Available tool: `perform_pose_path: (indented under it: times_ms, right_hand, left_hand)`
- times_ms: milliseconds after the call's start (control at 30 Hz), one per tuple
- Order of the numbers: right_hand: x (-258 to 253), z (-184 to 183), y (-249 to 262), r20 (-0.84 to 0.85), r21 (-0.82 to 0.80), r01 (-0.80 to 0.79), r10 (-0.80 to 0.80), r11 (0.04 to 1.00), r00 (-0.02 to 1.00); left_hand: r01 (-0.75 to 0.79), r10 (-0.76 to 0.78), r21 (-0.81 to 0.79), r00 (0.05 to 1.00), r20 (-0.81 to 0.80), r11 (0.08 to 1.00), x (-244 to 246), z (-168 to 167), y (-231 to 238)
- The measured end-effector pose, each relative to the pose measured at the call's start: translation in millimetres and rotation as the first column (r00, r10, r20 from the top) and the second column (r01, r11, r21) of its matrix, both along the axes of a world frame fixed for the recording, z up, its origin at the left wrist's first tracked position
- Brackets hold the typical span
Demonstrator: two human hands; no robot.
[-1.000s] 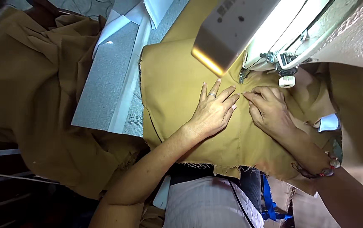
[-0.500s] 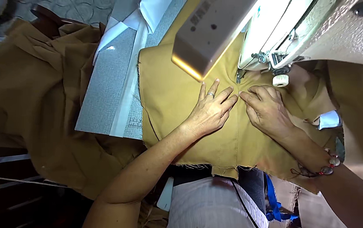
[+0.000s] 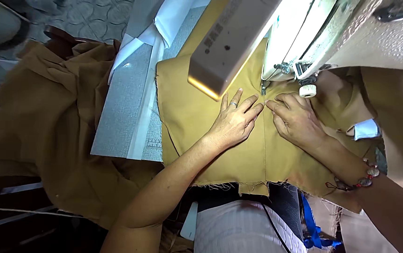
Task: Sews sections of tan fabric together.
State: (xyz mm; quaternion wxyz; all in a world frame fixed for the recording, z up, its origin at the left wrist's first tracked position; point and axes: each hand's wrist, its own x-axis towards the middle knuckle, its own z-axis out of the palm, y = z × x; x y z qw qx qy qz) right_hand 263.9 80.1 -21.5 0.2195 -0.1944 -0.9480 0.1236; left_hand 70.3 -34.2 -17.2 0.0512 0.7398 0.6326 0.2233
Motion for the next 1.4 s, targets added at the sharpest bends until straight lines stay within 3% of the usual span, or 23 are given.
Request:
perform_pose_path:
  times_ms: [267,500,600,733,933,1400]
  right_hand:
    - [0,7,8,0.023,-0.041,-0.026,0.027,0.999,0.999]
    - [-8,-5,39,-0.128,0.063,-0.116,0.124,0.991,0.984]
    - [5,19,6,0.011,-0.073,-0.026,0.027,0.997,1.0]
    - [20,17,-43,-0.022,-0.242,0.125,-0.135,0.962,0.991]
    - [47,-4,-26,0.047,-0.029,-0.012,0.014,1.0,0.999]
    - [42,-5,-23,0.016,-0.036,-0.01,0.011,0.999,1.0]
  left_hand:
    - [-0.01,0.011,-0.035,1.0,0.021,0.999,-4,2,10]
    - [-0.064,0.062,-0.072,0.998,-0.029,0.995,-1,8,18]
    - [-0.142,0.135,-0.112,0.989,-0.066,0.983,13,16,8]
    - [-0.148,0.147,-0.158,0.989,-0.022,0.976,14,9,1]
    - [-0.122,0.121,-0.168,0.993,-0.013,0.978,8,9,2]
    - [-0.122,0.125,-0.173,0.992,0.003,0.977,7,10,6]
